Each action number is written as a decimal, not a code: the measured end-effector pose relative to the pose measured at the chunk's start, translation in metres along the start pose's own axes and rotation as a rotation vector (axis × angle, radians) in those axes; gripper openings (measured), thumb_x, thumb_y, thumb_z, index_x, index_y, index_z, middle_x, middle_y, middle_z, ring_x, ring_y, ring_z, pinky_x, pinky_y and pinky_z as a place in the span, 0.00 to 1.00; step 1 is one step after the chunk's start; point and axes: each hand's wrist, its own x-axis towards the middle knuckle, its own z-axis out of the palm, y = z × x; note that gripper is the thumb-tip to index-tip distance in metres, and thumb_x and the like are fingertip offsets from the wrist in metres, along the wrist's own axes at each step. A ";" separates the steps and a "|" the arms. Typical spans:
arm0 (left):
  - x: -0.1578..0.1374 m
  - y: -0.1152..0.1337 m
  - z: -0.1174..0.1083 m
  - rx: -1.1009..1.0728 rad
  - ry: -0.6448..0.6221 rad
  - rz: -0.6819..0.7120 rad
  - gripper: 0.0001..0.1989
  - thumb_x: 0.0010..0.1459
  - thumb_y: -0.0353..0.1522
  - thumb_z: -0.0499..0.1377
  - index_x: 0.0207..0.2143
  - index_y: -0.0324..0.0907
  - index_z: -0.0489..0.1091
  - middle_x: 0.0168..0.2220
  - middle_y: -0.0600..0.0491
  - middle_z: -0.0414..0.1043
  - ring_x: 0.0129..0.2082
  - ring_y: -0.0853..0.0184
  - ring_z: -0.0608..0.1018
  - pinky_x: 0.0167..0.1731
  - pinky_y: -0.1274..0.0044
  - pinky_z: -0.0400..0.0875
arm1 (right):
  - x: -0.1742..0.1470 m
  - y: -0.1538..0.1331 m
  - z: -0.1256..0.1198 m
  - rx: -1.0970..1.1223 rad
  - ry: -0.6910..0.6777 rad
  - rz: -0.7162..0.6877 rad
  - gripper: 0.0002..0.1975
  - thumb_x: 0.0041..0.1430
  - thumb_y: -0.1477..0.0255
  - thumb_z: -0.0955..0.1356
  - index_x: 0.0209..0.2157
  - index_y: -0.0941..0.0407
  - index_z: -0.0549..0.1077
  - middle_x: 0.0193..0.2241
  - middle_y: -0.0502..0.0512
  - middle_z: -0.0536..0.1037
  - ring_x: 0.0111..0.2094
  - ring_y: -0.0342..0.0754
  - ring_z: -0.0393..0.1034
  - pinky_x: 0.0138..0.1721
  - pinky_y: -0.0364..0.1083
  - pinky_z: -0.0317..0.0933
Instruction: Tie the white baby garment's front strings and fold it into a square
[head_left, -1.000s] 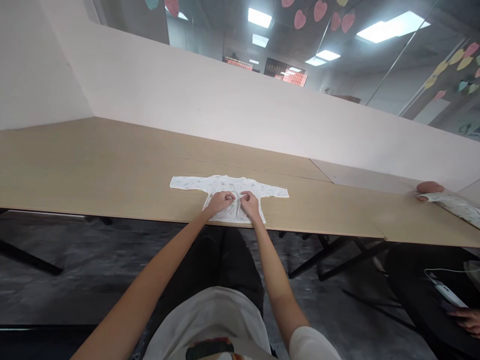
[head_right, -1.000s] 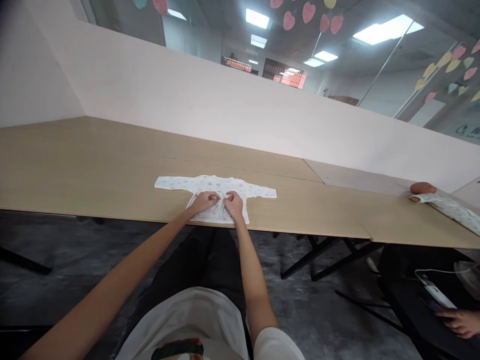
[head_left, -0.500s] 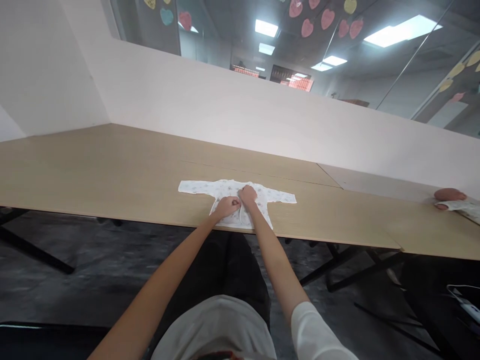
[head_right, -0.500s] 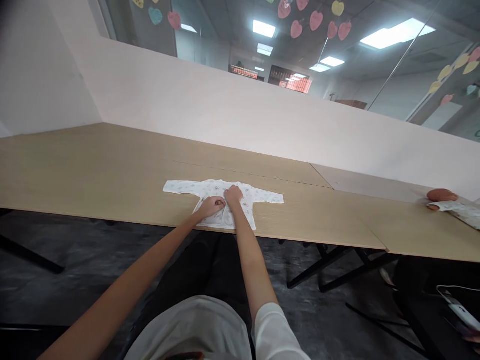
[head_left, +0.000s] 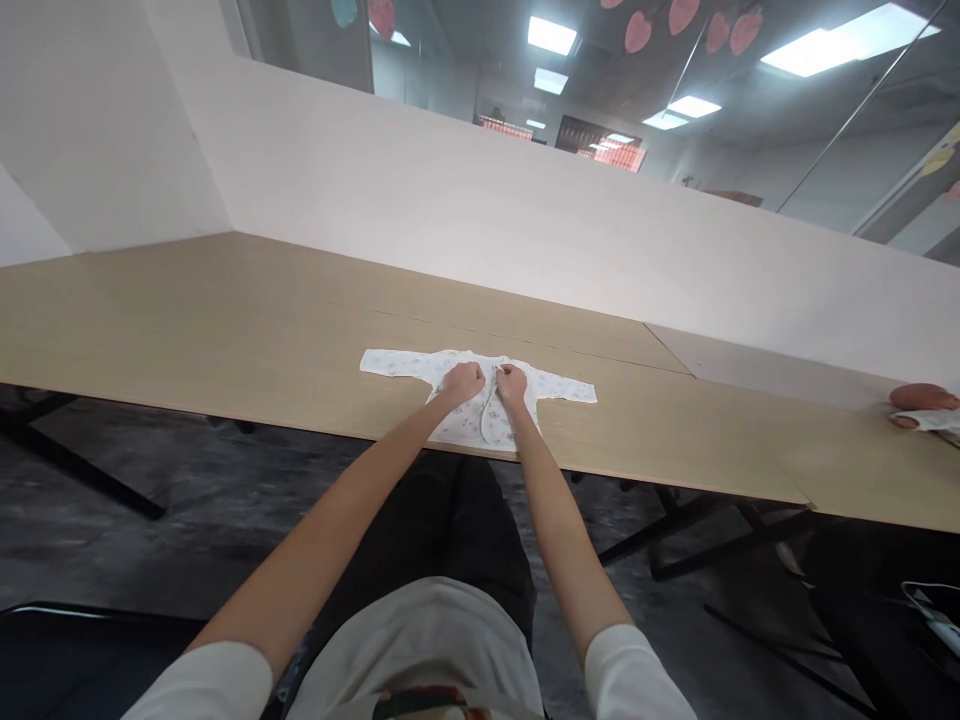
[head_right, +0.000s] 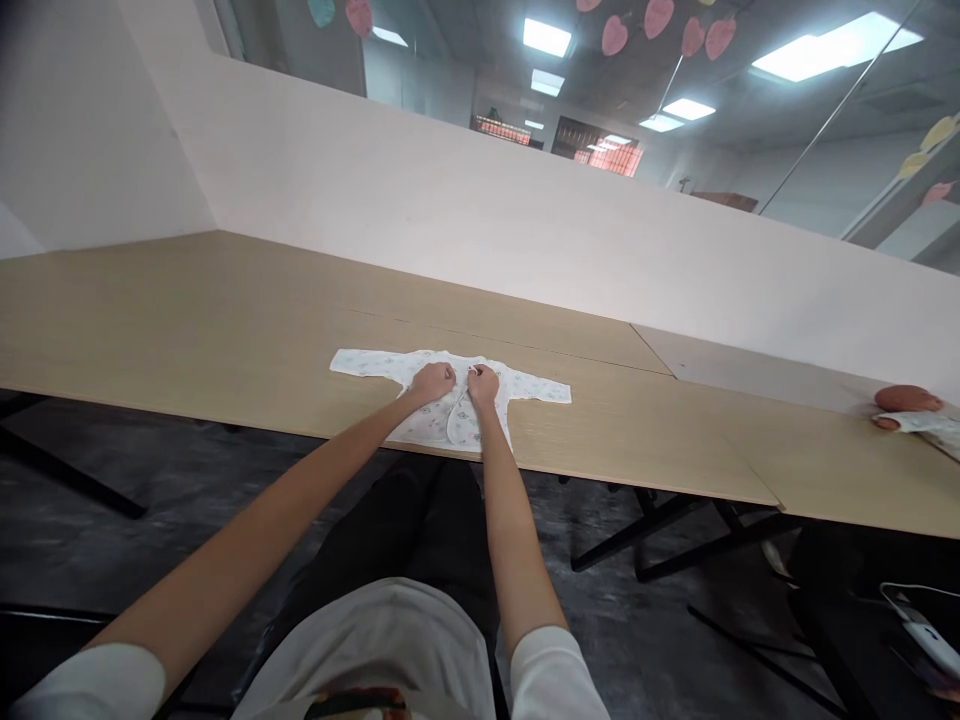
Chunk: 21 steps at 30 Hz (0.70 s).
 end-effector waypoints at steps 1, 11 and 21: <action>0.008 0.001 0.002 0.008 0.032 -0.016 0.14 0.55 0.29 0.55 0.40 0.39 0.77 0.40 0.42 0.77 0.40 0.57 0.77 0.38 0.72 0.69 | 0.000 0.000 0.000 -0.012 -0.011 0.000 0.13 0.52 0.71 0.61 0.30 0.57 0.76 0.33 0.56 0.80 0.36 0.50 0.71 0.43 0.44 0.62; 0.026 -0.010 0.027 0.095 0.115 0.066 0.15 0.60 0.31 0.53 0.45 0.45 0.77 0.47 0.47 0.73 0.42 0.62 0.76 0.39 0.75 0.69 | 0.001 0.003 0.002 -0.079 -0.087 -0.012 0.17 0.52 0.78 0.61 0.39 0.57 0.79 0.42 0.58 0.81 0.44 0.50 0.73 0.49 0.46 0.62; 0.020 -0.012 0.019 -0.092 0.113 0.086 0.13 0.58 0.31 0.55 0.41 0.44 0.78 0.43 0.49 0.79 0.44 0.60 0.77 0.43 0.75 0.68 | -0.004 0.001 0.002 -0.132 -0.095 -0.040 0.19 0.53 0.79 0.62 0.43 0.57 0.78 0.44 0.57 0.80 0.46 0.49 0.73 0.50 0.45 0.62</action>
